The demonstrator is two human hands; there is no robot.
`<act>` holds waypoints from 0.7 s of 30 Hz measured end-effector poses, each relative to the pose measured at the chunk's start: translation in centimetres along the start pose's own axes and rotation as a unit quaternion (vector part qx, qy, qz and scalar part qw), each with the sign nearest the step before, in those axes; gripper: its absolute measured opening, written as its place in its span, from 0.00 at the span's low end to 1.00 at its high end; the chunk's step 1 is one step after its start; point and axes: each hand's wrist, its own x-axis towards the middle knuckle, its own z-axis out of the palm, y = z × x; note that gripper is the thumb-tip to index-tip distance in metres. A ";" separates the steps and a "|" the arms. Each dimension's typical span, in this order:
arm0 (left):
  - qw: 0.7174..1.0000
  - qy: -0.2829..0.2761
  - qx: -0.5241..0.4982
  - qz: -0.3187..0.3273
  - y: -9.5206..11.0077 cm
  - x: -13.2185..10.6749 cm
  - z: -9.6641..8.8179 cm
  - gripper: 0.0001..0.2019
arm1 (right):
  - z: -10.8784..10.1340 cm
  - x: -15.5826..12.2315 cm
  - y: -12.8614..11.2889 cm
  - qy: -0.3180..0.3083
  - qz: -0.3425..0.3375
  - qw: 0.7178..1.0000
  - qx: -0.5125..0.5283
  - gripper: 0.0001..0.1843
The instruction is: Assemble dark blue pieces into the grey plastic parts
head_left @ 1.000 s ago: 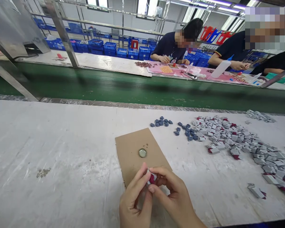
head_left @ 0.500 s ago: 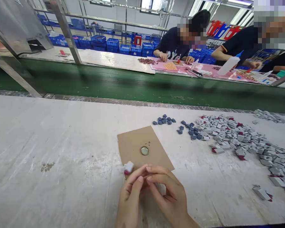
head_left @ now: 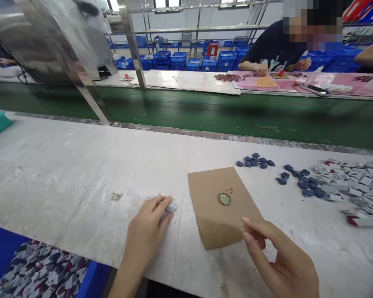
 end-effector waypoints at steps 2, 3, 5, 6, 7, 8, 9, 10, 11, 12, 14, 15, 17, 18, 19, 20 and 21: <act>0.995 -0.009 -0.085 -0.055 0.0 0.1 0.5 0.10 | 0.0 -0.3 -0.2 -0.007 -0.003 1.000 -0.011 0.15; 0.990 -0.007 -0.115 -0.077 0.3 -0.1 0.8 0.11 | -0.1 -0.4 -0.1 -0.008 -0.003 1.000 -0.016 0.15; 0.978 -0.015 -0.173 -0.116 1.0 -0.6 1.3 0.18 | -0.5 -0.4 0.2 -0.008 0.004 0.999 -0.031 0.14; 0.962 -0.023 -0.230 -0.147 1.5 -0.8 1.6 0.20 | -0.8 -0.3 0.6 -0.007 0.007 0.999 -0.042 0.13; 0.936 -0.029 -0.299 -0.181 2.1 -1.1 1.8 0.21 | -1.2 -0.1 1.0 -0.003 0.011 0.998 -0.059 0.12; 0.903 -0.034 -0.372 -0.214 2.7 -1.3 2.0 0.21 | -1.7 0.2 1.6 0.004 0.017 0.997 -0.081 0.12; 0.865 -0.035 -0.436 -0.245 3.3 -1.4 2.2 0.22 | -2.3 0.6 2.3 0.012 0.030 0.994 -0.105 0.11; 0.832 -0.034 -0.485 -0.269 3.8 -1.5 2.4 0.25 | -3.0 1.0 3.1 0.020 0.047 0.990 -0.128 0.10; 0.811 -0.031 -0.511 -0.282 4.3 -1.6 2.6 0.27 | -3.6 1.3 3.7 0.030 0.068 0.986 -0.146 0.10; 0.809 -0.028 -0.514 -0.283 4.7 -1.7 2.8 0.28 | -4.2 1.6 4.3 0.040 0.091 0.982 -0.160 0.10; 0.820 -0.017 -0.504 -0.271 5.5 -1.9 3.2 0.29 | -5.0 2.0 4.8 0.054 0.116 0.976 -0.174 0.10; 0.826 -0.011 -0.501 -0.259 5.8 -2.1 3.5 0.29 | -5.1 2.0 4.6 0.052 0.110 0.978 -0.171 0.10; 0.831 -0.007 -0.506 -0.233 6.5 -2.5 4.0 0.28 | -4.4 1.9 3.5 0.009 0.057 0.988 -0.145 0.11; 0.827 -0.017 -0.516 -0.225 6.8 -2.8 4.3 0.28 | -3.8 1.8 2.8 -0.032 0.016 0.992 -0.120 0.13; 0.817 -0.038 -0.530 -0.223 7.0 -3.1 4.6 0.28 | -3.0 1.8 1.9 -0.080 -0.032 0.992 -0.089 0.16; 0.805 -0.064 -0.544 -0.229 7.2 -3.4 4.9 0.28 | -2.2 1.8 1.1 -0.125 -0.078 0.987 -0.057 0.18; 0.794 -0.089 -0.551 -0.240 7.3 -3.6 5.1 0.28 | -1.4 1.9 0.5 -0.160 -0.118 0.980 -0.027 0.20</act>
